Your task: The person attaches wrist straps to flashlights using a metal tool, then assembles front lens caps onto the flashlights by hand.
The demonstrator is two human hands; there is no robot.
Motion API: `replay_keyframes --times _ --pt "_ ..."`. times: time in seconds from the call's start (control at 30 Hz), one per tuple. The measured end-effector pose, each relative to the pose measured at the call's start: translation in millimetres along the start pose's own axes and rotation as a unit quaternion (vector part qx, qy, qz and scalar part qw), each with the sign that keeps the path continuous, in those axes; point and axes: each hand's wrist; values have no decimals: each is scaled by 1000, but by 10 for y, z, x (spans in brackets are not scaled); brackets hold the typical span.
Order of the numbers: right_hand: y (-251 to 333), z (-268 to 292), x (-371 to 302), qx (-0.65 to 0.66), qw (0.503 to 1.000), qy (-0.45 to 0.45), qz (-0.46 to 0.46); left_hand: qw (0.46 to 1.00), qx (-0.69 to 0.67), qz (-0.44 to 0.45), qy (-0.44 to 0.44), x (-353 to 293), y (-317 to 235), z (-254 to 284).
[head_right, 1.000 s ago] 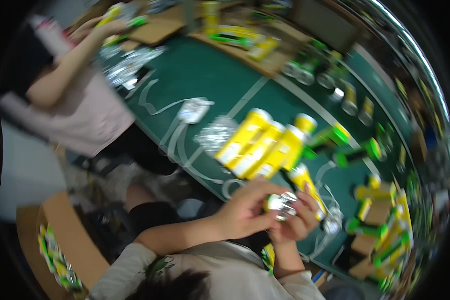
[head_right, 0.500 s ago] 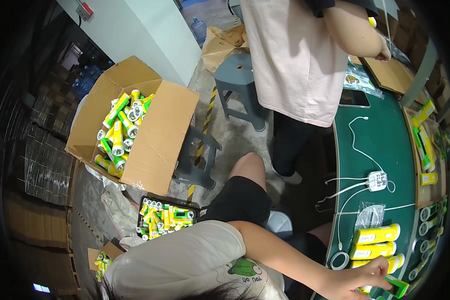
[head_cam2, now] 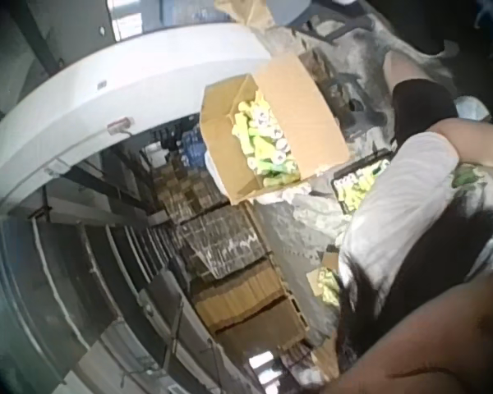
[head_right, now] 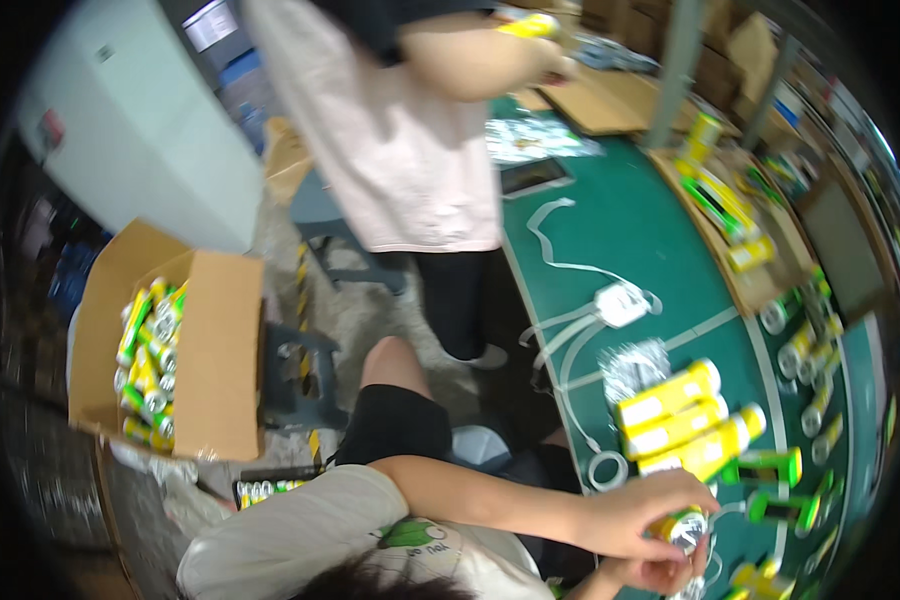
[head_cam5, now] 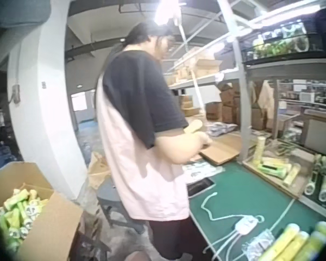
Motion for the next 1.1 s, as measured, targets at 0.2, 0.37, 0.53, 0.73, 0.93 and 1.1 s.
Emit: replay_keyframes --times 0.2,0.37,0.53,0.73,0.93,1.1 --pt "10 -162 8 62 998 -7 8 990 61 80 97 215 -204 289" --pt "-128 -129 99 120 992 10 28 975 155 103 125 290 -299 193" --pt "-128 -81 104 136 990 -13 27 952 220 59 202 324 -332 182" --pt "-98 -42 121 89 995 22 32 973 158 48 163 207 -283 117" --pt "-118 -62 160 97 994 24 43 982 112 91 118 173 -212 156" --pt "-121 -41 143 92 994 23 49 975 137 53 168 185 -175 190"
Point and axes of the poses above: each hand's wrist, its own x-axis towards the middle knuckle, its own z-axis out of the back of the hand, y = z × x, and after that the axes turned 7 degrees about -z, right-handed
